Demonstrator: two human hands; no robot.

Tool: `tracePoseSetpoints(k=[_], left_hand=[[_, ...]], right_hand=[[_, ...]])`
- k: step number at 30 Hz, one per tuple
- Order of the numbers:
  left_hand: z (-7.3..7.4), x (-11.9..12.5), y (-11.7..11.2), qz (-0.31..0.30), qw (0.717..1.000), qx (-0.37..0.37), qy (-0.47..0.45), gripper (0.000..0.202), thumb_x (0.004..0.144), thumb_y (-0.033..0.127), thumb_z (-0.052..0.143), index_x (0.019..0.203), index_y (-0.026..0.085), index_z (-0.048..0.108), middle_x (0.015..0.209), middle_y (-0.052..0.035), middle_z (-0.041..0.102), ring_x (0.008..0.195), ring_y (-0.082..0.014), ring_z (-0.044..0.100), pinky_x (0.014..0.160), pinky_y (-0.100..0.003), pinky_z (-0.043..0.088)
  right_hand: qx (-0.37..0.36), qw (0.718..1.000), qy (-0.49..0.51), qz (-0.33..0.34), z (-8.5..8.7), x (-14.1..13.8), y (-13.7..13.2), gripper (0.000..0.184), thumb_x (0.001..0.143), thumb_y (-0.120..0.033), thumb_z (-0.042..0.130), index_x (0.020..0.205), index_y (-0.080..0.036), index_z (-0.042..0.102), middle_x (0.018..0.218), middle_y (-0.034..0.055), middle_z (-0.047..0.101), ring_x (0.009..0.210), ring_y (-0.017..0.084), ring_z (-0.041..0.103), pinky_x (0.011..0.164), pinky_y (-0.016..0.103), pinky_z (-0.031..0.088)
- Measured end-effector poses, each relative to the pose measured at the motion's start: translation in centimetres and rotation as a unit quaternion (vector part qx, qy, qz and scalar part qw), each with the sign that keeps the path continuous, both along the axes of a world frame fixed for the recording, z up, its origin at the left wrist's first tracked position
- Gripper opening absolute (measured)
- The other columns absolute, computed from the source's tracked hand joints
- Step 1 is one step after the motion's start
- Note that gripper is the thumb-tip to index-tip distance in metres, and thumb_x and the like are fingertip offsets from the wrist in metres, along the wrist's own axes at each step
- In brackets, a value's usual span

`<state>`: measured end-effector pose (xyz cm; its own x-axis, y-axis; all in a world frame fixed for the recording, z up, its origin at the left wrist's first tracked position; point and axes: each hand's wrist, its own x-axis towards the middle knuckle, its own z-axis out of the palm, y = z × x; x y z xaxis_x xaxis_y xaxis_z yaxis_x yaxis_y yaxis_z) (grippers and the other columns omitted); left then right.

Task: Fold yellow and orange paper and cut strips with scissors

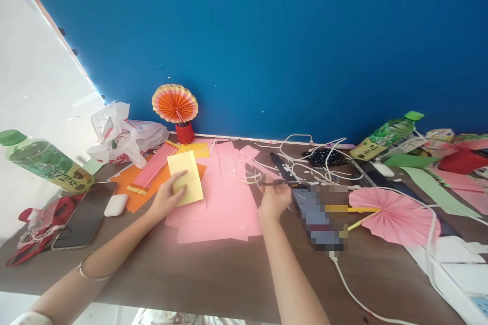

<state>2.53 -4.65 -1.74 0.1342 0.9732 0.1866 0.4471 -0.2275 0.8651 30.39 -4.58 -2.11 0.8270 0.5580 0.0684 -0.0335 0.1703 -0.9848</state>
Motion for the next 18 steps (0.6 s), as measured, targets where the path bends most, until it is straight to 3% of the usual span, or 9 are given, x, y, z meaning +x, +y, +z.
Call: tracePoseSetpoints(k=[4,6,8,9,11,13,15,18], left_hand=[[-0.1,0.3,-0.2,0.001,0.999,-0.018,0.029,0.052,0.08,0.033,0.05,0.129,0.019,0.041,0.102,-0.0061,0.062,0.061,-0.0128,0.056,0.059,-0.027,0.049],[-0.2,0.4,-0.2,0.007,0.999,-0.025,0.035,0.056,0.08,0.035,0.051,0.132,0.018,0.038,0.093,-0.0054,0.063,0.056,-0.0118,0.052,0.054,-0.026,0.047],[-0.3,0.5,-0.1,0.016,0.999,-0.019,0.03,0.059,0.08,0.037,0.052,0.133,0.018,0.035,0.097,-0.0064,0.062,0.06,-0.0126,0.053,0.057,-0.026,0.047],[-0.4,0.6,-0.1,0.021,0.999,-0.015,0.026,0.06,0.08,0.037,0.052,0.134,0.018,0.034,0.101,-0.0071,0.061,0.063,-0.013,0.054,0.06,-0.027,0.048],[-0.4,0.6,-0.1,0.034,0.999,-0.01,0.013,0.061,0.08,0.038,0.053,0.134,0.019,0.032,0.109,-0.0083,0.058,0.069,-0.0141,0.056,0.066,-0.029,0.049],[-0.4,0.6,0.0,0.053,0.999,-0.009,0.0,0.061,0.08,0.038,0.054,0.135,0.02,0.031,0.115,-0.0091,0.055,0.076,-0.0159,0.057,0.07,-0.03,0.049],[-0.4,0.6,0.0,0.072,0.997,-0.003,-0.014,0.062,0.079,0.038,0.055,0.134,0.021,0.032,0.122,-0.0099,0.052,0.086,-0.0186,0.058,0.074,-0.031,0.048],[-0.3,0.5,0.2,0.095,0.995,0.003,-0.036,0.062,0.079,0.038,0.056,0.134,0.021,0.032,0.128,-0.0102,0.047,0.095,-0.0213,0.057,0.077,-0.032,0.048]], right_hand=[[0.03,0.997,-0.051,-0.052,1.0,0.8,-0.2,0.041,0.059,-0.041,0.073,0.077,-0.023,0.04,0.067,-0.002,0.057,0.053,0.013,0.055,0.053,0.029,0.047],[0.03,0.995,-0.086,-0.031,1.8,0.6,-0.6,0.038,0.06,-0.039,0.073,0.077,-0.022,0.044,0.068,-0.0012,0.057,0.055,0.013,0.054,0.054,0.028,0.045],[-0.008,0.989,-0.125,0.08,2.5,-0.3,-1.2,0.031,0.064,-0.041,0.069,0.074,-0.021,0.048,0.064,-0.0016,0.056,0.054,0.012,0.051,0.053,0.027,0.041],[-0.035,0.973,-0.141,0.177,2.8,-0.9,-1.5,0.029,0.066,-0.043,0.066,0.072,-0.02,0.049,0.061,-0.0023,0.054,0.054,0.012,0.049,0.052,0.026,0.039],[-0.093,0.906,-0.153,0.384,3.1,-2.3,-2.1,0.028,0.07,-0.045,0.062,0.068,-0.02,0.05,0.055,-0.004,0.049,0.05,0.011,0.045,0.049,0.025,0.034],[-0.142,0.836,-0.153,0.507,3.2,-3.6,-2.7,0.031,0.068,-0.045,0.064,0.063,-0.02,0.045,0.052,-0.0064,0.041,0.047,0.009,0.037,0.045,0.023,0.028],[-0.155,0.814,-0.177,0.532,3.0,-4.5,-3.2,0.036,0.065,-0.043,0.067,0.06,-0.021,0.039,0.052,-0.008,0.034,0.048,0.008,0.031,0.046,0.022,0.023],[-0.164,0.805,-0.206,0.531,2.6,-4.7,-3.5,0.04,0.065,-0.043,0.067,0.059,-0.021,0.034,0.054,-0.0082,0.028,0.05,0.008,0.027,0.047,0.022,0.02]])
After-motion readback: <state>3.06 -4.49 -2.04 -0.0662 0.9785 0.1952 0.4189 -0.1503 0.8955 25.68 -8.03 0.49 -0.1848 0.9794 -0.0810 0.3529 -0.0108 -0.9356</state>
